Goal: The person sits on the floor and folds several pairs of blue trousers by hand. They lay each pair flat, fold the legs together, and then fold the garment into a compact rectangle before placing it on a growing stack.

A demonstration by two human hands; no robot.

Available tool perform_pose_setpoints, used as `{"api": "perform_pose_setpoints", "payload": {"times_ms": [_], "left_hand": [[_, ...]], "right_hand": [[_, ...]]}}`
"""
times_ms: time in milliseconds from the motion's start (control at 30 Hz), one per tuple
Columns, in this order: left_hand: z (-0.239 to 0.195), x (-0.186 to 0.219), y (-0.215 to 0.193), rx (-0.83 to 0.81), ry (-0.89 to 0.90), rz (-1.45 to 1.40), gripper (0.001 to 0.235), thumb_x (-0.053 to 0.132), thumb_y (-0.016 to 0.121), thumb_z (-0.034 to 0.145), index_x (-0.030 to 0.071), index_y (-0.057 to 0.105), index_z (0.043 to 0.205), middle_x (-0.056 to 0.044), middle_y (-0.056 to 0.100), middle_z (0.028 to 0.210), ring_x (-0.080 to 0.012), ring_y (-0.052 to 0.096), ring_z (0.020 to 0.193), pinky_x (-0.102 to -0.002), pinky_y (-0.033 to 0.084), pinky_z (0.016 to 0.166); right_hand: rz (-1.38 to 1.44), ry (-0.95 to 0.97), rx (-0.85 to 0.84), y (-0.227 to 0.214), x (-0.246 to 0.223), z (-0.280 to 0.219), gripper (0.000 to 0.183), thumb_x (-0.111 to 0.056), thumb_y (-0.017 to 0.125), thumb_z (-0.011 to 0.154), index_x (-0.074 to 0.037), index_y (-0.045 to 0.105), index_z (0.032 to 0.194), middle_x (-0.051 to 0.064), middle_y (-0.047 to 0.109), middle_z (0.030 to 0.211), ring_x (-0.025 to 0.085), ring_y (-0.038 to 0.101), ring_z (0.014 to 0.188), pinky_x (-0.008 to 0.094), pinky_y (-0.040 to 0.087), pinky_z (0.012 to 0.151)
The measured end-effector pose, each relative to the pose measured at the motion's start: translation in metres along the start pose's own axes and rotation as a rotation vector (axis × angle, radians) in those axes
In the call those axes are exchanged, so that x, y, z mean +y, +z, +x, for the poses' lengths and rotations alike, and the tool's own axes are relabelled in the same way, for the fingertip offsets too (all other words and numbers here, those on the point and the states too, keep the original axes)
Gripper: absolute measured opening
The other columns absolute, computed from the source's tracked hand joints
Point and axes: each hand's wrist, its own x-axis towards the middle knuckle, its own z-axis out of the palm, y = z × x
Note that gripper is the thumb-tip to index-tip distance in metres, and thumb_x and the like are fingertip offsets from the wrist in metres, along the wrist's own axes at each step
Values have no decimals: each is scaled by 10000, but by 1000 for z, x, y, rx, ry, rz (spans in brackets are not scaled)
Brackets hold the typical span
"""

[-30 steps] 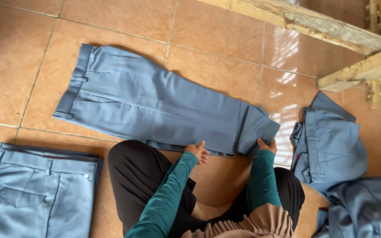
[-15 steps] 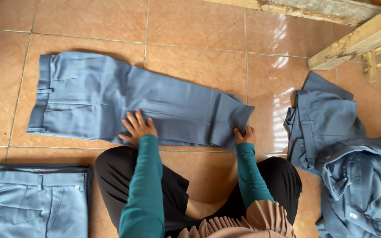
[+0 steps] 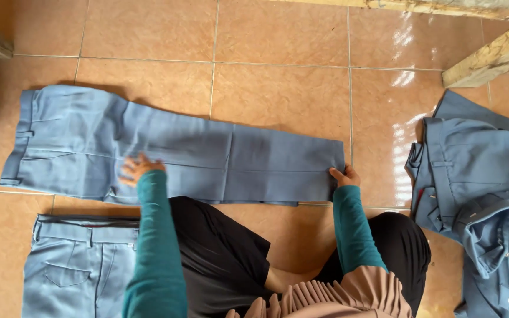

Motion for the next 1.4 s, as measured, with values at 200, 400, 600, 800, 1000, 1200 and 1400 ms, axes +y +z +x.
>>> {"api": "perform_pose_setpoints", "payload": {"times_ms": [200,400,600,800,1000,1200,1400], "left_hand": [[-157,123,28,-192,543,50,695,671,315,1005,473,54,1618,24,8,1725,-285,17,1587,-579,140,1249],[-179,112,54,-61,622,-35,648,543,347,1063,423,54,1629,17,48,1728,-259,22,1583,-608,29,1244],[-168,113,56,-89,599,203,569,188,314,1092,332,196,1630,65,-175,1728,-223,-149,1582,-583,-13,1236],[-173,114,46,-154,596,-34,596,481,272,1100,376,44,1640,32,-42,1728,-236,-47,1588,-578,-1,1241],[-175,114,41,-157,601,-47,614,473,297,1093,368,37,1640,24,-31,1729,-243,-42,1587,-582,0,1245],[-174,110,44,-165,619,-58,610,482,288,1087,383,42,1636,39,-47,1726,-224,-48,1586,-573,0,1243],[-189,118,35,-175,690,-40,584,485,337,1077,346,192,1625,25,69,1727,-213,50,1586,-539,50,1241]], "right_hand": [[209,-55,-64,88,-63,-96,321,-90,896,769,-79,741,1049,134,691,891,278,683,769,427,628,674],[586,36,-582,143,-122,-209,464,110,757,795,-20,675,1233,219,725,971,380,750,866,568,641,747],[-370,-291,-40,91,68,-76,458,-328,831,901,29,717,1164,264,713,1042,390,707,962,463,624,757],[-707,-318,201,104,16,-91,603,-507,803,879,-11,667,1195,295,682,1143,480,658,1075,569,556,892],[-960,-92,223,141,38,-55,658,-394,893,713,-294,552,1266,43,696,1149,320,652,1117,491,494,967],[-294,-482,317,78,-4,-38,589,110,834,663,-232,707,1125,74,648,1018,274,621,874,388,530,742],[-677,-188,173,-5,-2,-1,395,-174,800,894,-308,673,1244,-6,565,858,191,611,796,370,525,718]]}}
